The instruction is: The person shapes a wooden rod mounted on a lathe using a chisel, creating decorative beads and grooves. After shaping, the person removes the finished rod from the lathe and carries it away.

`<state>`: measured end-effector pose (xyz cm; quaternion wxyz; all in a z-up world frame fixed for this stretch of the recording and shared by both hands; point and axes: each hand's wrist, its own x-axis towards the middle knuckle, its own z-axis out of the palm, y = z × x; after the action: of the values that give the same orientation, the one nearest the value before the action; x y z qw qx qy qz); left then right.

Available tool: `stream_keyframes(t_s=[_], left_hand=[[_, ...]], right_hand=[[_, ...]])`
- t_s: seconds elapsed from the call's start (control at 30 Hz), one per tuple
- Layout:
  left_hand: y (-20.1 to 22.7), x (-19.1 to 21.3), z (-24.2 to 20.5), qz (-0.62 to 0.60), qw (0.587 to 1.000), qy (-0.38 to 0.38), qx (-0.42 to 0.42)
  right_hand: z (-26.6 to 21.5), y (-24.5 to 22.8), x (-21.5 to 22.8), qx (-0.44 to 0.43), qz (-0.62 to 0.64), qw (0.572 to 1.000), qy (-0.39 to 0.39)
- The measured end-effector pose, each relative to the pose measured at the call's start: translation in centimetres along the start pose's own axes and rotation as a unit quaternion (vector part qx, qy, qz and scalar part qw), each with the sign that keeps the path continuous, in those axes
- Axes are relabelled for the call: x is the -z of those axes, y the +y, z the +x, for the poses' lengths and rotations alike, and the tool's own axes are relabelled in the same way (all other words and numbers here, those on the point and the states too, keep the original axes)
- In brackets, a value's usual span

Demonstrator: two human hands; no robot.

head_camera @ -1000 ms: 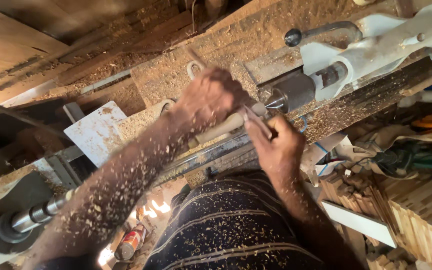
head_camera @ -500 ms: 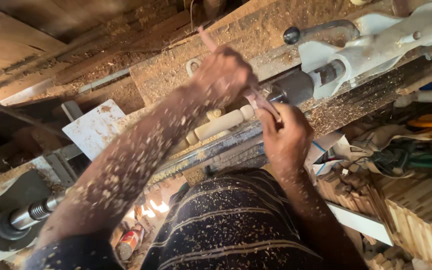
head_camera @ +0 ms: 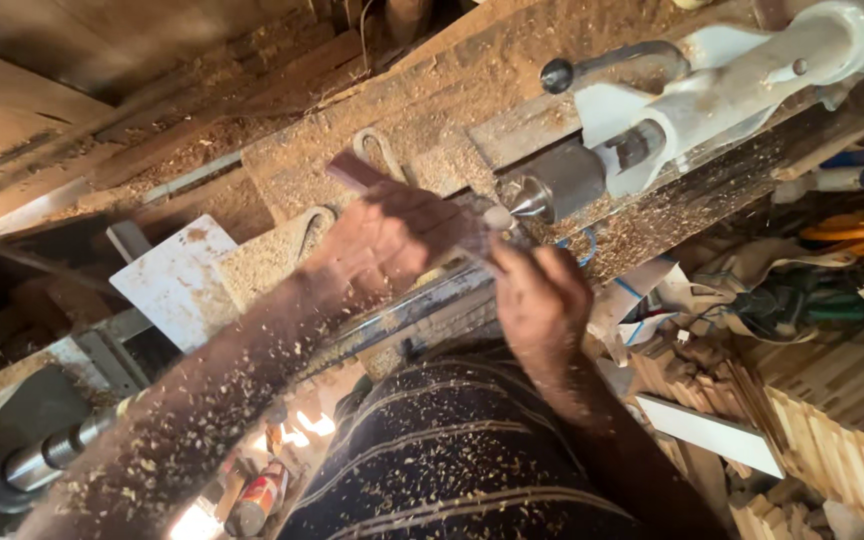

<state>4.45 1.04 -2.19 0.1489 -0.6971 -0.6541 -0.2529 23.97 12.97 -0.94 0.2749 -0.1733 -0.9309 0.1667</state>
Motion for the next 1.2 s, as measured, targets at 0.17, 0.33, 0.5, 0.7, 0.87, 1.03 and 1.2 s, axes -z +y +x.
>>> stream_keyframes(t_s=[0.17,0.33,0.5,0.7,0.87,1.03,1.2], left_hand=[[0.0,-0.5,2.9,-0.096,0.922,-0.278,0.252],[-4.3,-5.6,3.8,-0.232,0.957,-0.103,0.139],[-4.7,-8.0,4.9,-0.257,0.940,-0.155,0.165],[-4.1,-6.0,5.0,-0.247,0.917,-0.251,0.187],[-1.8,-3.8,0.5,-0.127,0.832,-0.493,0.219],[-0.9,-3.8,-1.5,-0.038,0.898,-0.432,0.076],[-1.8,-4.5,-2.0,-0.043,0.989,-0.140,0.032]], right_hand=[[2.0,0.9,0.5,-0.175,0.153,0.972,-0.044],[3.3,1.2,0.1,-0.157,0.152,0.975,-0.033],[4.0,2.1,0.0,-0.191,0.110,0.975,-0.037],[4.8,0.4,1.8,-0.061,-0.007,0.998,-0.013],[2.7,-0.6,2.3,0.011,-0.065,0.997,-0.048],[1.2,0.2,1.9,0.013,-0.048,0.997,-0.065],[0.9,-0.9,2.1,0.080,-0.066,0.995,-0.009]])
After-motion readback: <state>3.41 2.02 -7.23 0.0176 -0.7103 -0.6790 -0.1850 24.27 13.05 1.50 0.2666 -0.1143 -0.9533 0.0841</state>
